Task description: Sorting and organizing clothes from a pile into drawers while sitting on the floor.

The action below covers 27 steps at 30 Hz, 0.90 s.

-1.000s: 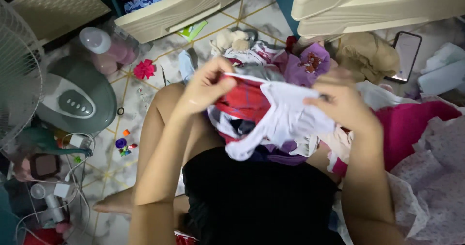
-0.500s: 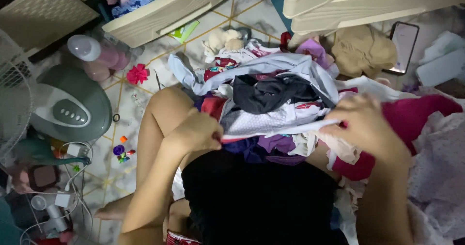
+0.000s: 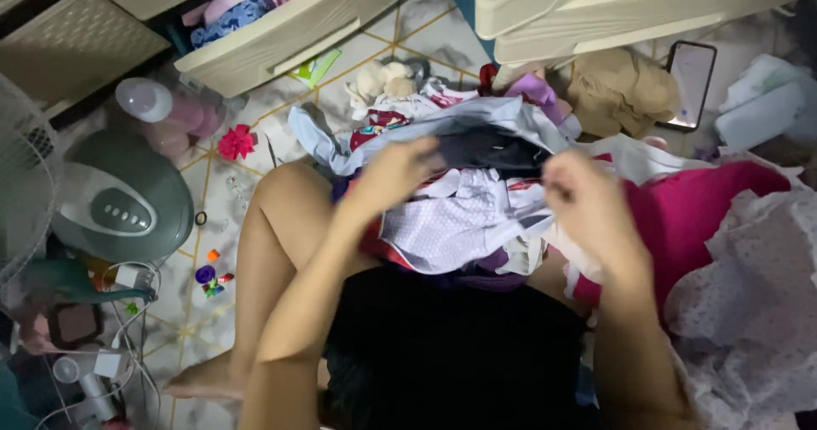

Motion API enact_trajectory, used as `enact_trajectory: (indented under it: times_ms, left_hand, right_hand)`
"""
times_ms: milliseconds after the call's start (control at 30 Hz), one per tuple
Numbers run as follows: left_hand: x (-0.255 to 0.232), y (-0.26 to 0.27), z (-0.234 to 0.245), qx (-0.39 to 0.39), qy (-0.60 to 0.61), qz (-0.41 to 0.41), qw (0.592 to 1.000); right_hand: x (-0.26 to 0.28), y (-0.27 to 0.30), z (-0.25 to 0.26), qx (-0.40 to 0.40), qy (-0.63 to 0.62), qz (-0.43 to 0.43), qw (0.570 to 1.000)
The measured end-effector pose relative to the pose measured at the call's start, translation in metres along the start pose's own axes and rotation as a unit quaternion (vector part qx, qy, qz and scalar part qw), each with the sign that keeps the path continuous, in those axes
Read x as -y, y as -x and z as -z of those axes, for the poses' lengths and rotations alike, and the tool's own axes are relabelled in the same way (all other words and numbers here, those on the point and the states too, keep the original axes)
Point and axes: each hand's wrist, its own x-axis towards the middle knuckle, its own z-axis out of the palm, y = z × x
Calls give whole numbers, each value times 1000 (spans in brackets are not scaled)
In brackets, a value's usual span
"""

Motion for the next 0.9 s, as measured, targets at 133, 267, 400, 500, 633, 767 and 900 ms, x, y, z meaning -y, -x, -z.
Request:
enact_trajectory:
  times_ms: [133, 267, 400, 500, 633, 767, 900]
  left_hand:
    - [14, 21, 65, -169, 342, 227, 896]
    - [-15, 50, 131, -313, 528, 186, 768]
    - [-11, 71, 160, -389, 563, 147, 714]
    - [3, 81, 168, -409, 583, 98, 695]
    - [17, 64, 166, -448, 459, 148, 753]
    - [47, 56, 116, -278, -27, 209, 937]
    - [-26, 9, 66, -76, -14, -19, 997]
  right_hand:
    - [-18, 7, 32, -143, 56, -63, 986]
    - [-31, 1, 46, -252, 160, 24, 954]
    - [-98, 8, 42, -231, -142, -63, 960]
    - [-107, 8, 48, -189, -415, -70, 887]
    - [-161, 23, 40, -115, -604, -118, 780]
    - [-127, 20, 8, -38, -674, -168, 718]
    - [-84, 18, -30, 36, -734, -216, 643]
